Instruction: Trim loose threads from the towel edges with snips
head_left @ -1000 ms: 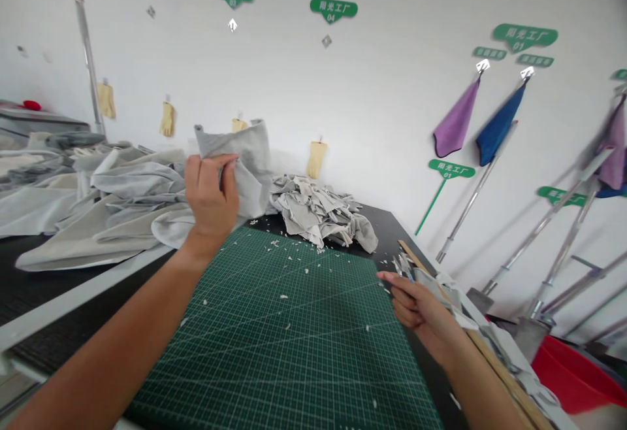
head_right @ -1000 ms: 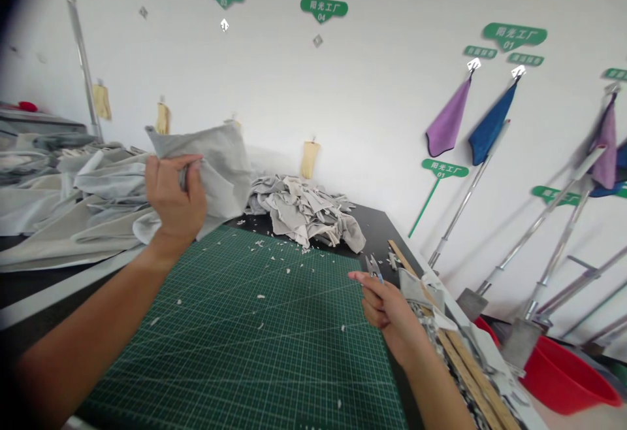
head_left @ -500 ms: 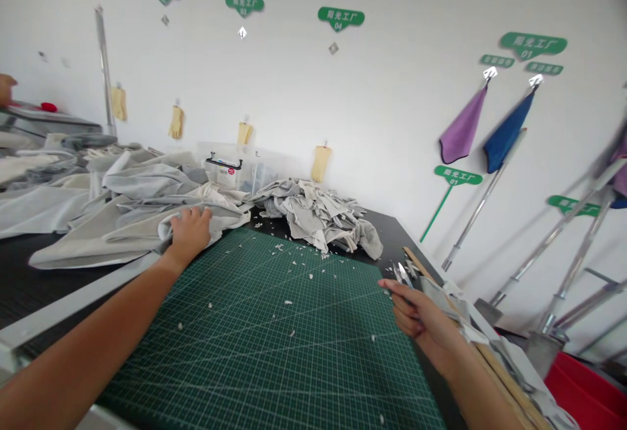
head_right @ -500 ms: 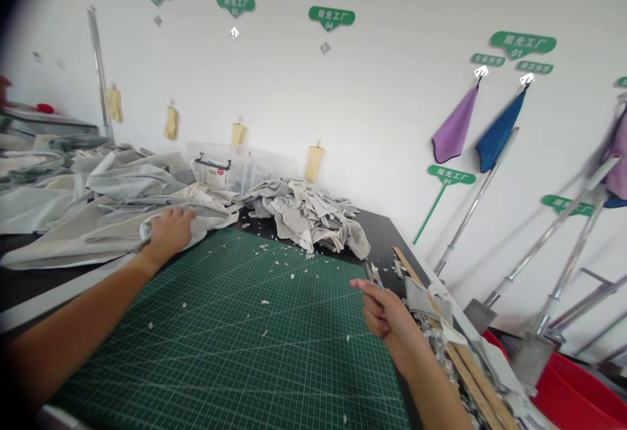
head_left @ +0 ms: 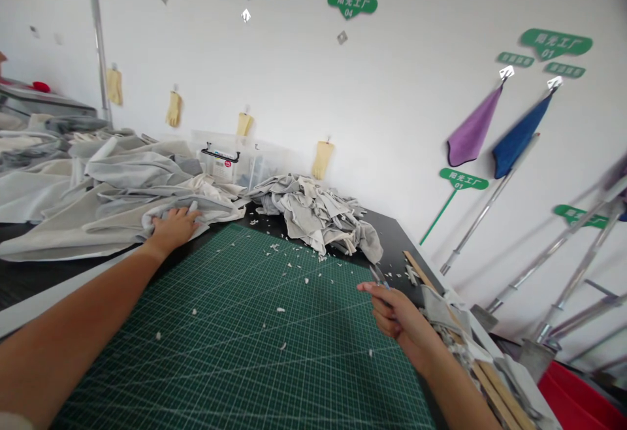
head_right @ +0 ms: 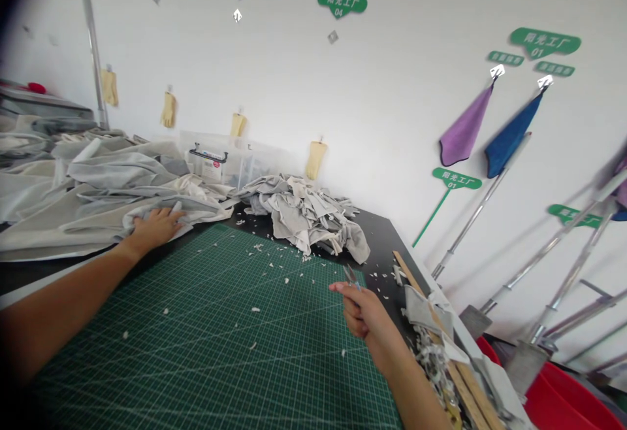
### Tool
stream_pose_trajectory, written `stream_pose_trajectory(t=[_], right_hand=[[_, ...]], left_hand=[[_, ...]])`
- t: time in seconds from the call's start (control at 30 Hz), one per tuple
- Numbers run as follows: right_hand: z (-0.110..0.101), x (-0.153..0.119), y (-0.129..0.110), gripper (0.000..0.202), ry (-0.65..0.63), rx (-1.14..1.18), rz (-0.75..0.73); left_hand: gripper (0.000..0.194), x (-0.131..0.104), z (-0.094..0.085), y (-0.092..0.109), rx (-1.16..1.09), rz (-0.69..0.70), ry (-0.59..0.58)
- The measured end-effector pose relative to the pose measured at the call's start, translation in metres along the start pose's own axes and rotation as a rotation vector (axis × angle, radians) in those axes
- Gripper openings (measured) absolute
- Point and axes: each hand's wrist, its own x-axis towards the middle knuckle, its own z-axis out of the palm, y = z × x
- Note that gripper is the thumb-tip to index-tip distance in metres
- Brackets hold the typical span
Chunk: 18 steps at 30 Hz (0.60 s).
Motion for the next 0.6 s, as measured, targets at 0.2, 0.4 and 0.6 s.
stream_pose_trajectory(t=[0.2, 0.4, 0.6], right_hand=[[0.012, 0.038, -0.001, 0.043, -0.013, -0.057, 0.039], [0.009, 0.087, 0.004, 0.043, -0.059, -0.032, 0.05], [0.01, 0.126, 0.004, 0.045, -0.053, -0.045, 0.053]], left_hand=[[0.038, 0.018, -0.005, -0.007, 0.023, -0.068, 0.006], [0.04, 0.033, -0.012, -0.011, 0.114, -0.153, -0.083], [0.045, 0.062, 0.01, -0.023, 0.199, -0.202, -0.112]])
